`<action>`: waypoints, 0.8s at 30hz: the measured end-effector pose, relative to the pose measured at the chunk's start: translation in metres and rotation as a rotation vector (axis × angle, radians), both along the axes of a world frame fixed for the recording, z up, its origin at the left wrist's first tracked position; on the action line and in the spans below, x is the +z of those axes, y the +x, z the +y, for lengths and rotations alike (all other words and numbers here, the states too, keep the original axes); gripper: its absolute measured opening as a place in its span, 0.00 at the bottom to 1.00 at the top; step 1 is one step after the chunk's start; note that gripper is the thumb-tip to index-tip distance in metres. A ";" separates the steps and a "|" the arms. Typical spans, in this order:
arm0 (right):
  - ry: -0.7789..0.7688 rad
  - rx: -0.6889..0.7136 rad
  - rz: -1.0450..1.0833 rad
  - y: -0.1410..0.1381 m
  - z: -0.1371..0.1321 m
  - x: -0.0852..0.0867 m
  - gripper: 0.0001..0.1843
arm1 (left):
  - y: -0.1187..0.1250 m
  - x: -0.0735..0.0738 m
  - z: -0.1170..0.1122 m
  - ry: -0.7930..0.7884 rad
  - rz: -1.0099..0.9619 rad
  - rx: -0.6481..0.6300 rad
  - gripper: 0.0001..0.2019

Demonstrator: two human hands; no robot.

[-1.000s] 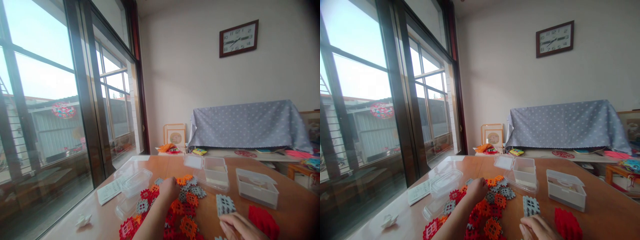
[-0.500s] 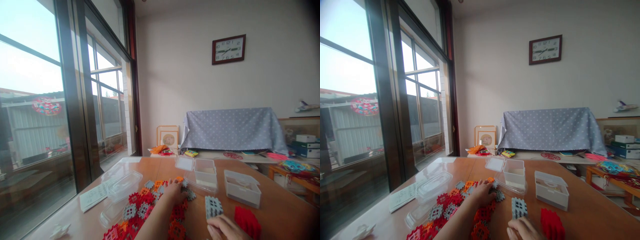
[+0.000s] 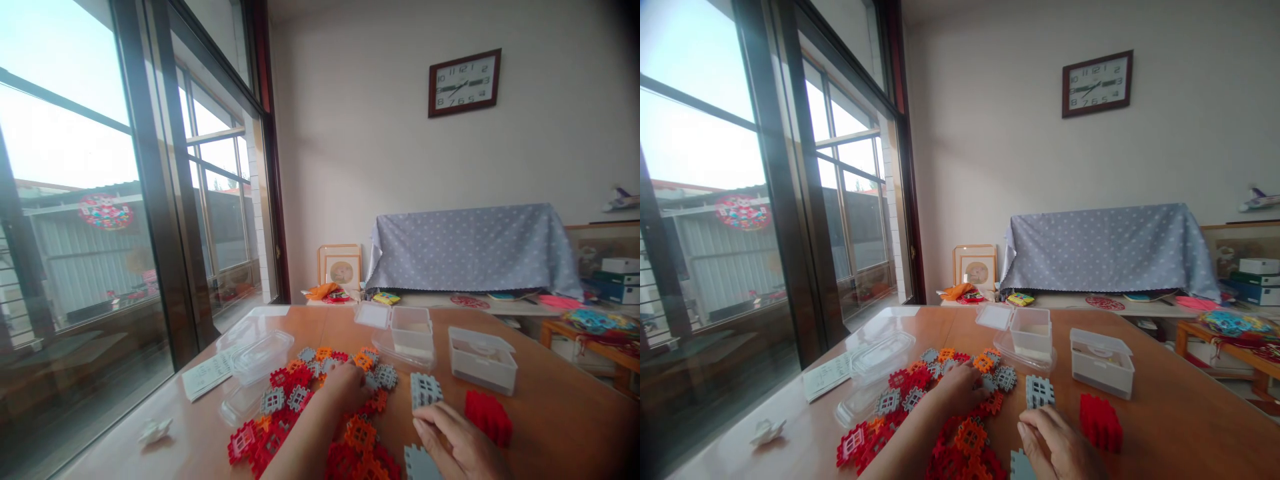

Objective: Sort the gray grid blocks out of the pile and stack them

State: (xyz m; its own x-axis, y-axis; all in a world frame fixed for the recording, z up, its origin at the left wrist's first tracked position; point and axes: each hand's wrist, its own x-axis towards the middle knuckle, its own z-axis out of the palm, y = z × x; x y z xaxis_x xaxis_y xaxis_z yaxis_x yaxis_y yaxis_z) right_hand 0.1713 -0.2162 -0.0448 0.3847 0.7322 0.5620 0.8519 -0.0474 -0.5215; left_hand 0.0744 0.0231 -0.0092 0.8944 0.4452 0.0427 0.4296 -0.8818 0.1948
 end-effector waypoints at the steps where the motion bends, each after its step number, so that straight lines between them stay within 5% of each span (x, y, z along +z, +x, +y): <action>1: 0.014 -0.002 0.003 0.000 0.000 0.000 0.16 | -0.003 0.002 -0.001 -0.001 0.001 0.005 0.13; 15: 0.033 -0.006 0.013 -0.004 -0.005 0.014 0.17 | -0.008 0.039 -0.002 -0.102 -0.204 0.015 0.11; 20: 0.062 0.008 0.012 -0.010 -0.007 0.017 0.16 | -0.043 0.051 -0.011 -0.116 -0.316 -0.004 0.13; 24: 0.095 0.024 -0.015 -0.016 -0.009 0.022 0.16 | -0.079 0.045 -0.029 -0.098 -0.414 0.038 0.17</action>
State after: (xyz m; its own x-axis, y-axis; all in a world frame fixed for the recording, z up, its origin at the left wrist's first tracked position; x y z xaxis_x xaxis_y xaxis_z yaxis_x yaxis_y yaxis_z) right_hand 0.1555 -0.2249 -0.0226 0.3590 0.6843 0.6347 0.8600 0.0216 -0.5099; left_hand -0.0048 -0.0056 0.0362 0.7934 0.4976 0.3506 0.3298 -0.8356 0.4394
